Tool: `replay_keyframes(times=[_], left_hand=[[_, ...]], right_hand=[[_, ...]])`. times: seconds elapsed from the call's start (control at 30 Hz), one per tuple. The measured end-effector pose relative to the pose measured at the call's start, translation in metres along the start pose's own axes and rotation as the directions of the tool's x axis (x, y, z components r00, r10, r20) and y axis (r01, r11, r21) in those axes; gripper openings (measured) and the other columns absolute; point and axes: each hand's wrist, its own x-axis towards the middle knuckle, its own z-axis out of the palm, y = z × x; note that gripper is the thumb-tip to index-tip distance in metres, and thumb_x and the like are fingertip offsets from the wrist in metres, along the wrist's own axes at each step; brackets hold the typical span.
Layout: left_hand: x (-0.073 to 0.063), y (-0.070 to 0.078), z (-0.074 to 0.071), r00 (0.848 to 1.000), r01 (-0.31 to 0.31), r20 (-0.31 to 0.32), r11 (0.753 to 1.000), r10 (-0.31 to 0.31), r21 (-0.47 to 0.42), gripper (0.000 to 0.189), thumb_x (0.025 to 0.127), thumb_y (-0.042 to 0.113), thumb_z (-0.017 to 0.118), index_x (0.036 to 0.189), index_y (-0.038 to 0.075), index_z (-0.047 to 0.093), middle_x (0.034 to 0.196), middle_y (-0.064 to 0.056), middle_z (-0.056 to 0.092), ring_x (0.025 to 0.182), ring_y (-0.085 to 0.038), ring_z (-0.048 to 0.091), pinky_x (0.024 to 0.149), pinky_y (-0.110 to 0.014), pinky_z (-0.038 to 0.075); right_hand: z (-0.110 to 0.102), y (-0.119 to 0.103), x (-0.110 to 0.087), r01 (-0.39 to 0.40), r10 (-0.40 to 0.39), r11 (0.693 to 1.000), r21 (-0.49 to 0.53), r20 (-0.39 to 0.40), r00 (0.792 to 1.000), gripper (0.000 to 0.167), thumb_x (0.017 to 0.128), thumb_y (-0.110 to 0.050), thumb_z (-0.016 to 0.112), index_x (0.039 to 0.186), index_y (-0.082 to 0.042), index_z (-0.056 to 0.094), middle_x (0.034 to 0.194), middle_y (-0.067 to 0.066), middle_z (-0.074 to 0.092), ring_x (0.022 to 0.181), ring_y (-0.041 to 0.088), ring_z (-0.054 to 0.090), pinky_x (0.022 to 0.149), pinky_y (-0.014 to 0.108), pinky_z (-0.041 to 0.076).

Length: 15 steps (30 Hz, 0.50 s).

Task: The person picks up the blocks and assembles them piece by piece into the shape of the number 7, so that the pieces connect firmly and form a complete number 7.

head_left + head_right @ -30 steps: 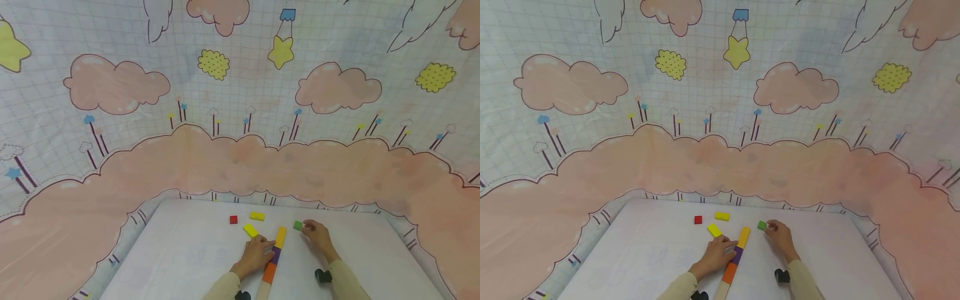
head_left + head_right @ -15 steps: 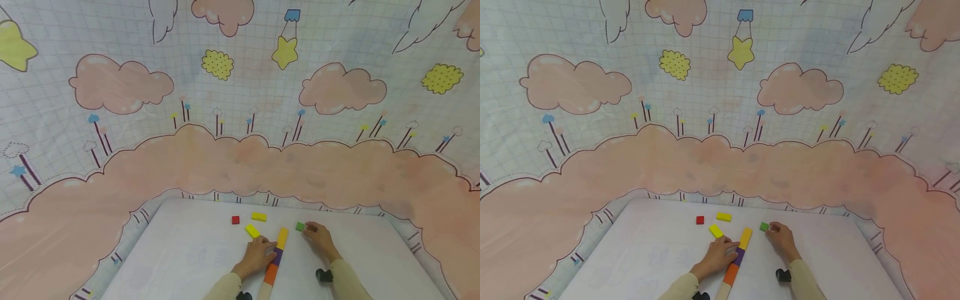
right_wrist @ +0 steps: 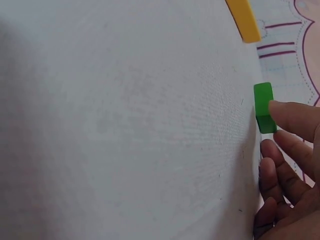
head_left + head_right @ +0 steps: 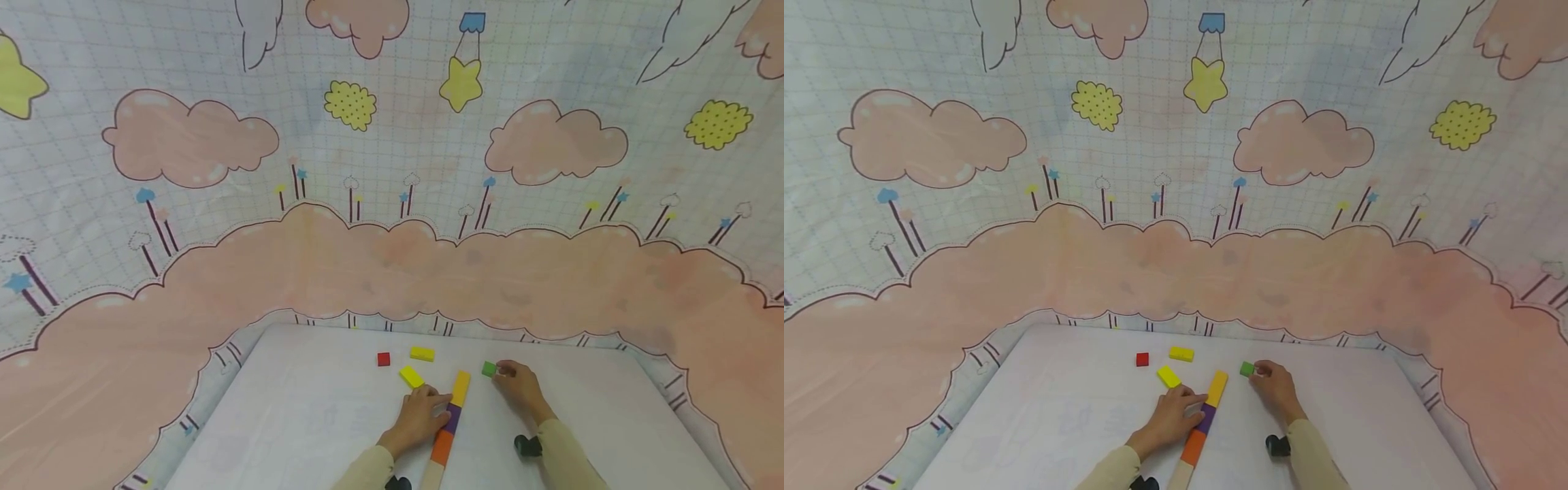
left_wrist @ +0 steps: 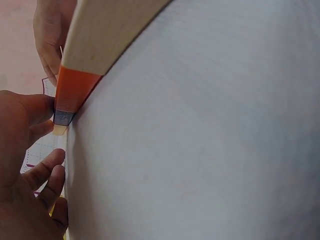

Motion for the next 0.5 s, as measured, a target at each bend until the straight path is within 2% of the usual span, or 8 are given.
replay_keyframes(times=[0.3, 0.5], left_hand=[[0.0002, 0.0003, 0.0006, 1.0, -0.004, 0.004, 1.0, 0.004, 0.008, 0.039, 0.092, 0.037, 0.067, 0.131, 0.036, 0.063, 0.112, 0.004, 0.056, 0.101, -0.013, 0.047, 0.086, -0.031, 0.041], [0.0001, 0.0008, 0.0002, 1.0, -0.004, -0.003, 1.0, 0.004, 0.008, 0.039, 0.092, 0.037, 0.067, 0.13, 0.036, 0.063, 0.112, 0.004, 0.056, 0.101, -0.013, 0.048, 0.086, -0.031, 0.041]], right_hand=[[-0.0002, 0.0006, 0.0019, 0.031, -0.032, 0.999, -0.005, -0.01, 0.999, 0.04, 0.09, -0.016, 0.065, 0.127, -0.003, 0.06, 0.117, 0.017, 0.064, 0.111, 0.033, 0.055, 0.096, 0.052, 0.046], [-0.001, 0.0006, 0.0012, 0.048, -0.048, 0.999, 0.006, -0.004, 0.999, 0.035, 0.091, -0.015, 0.064, 0.124, -0.004, 0.062, 0.116, 0.016, 0.064, 0.109, 0.032, 0.056, 0.094, 0.05, 0.047]])
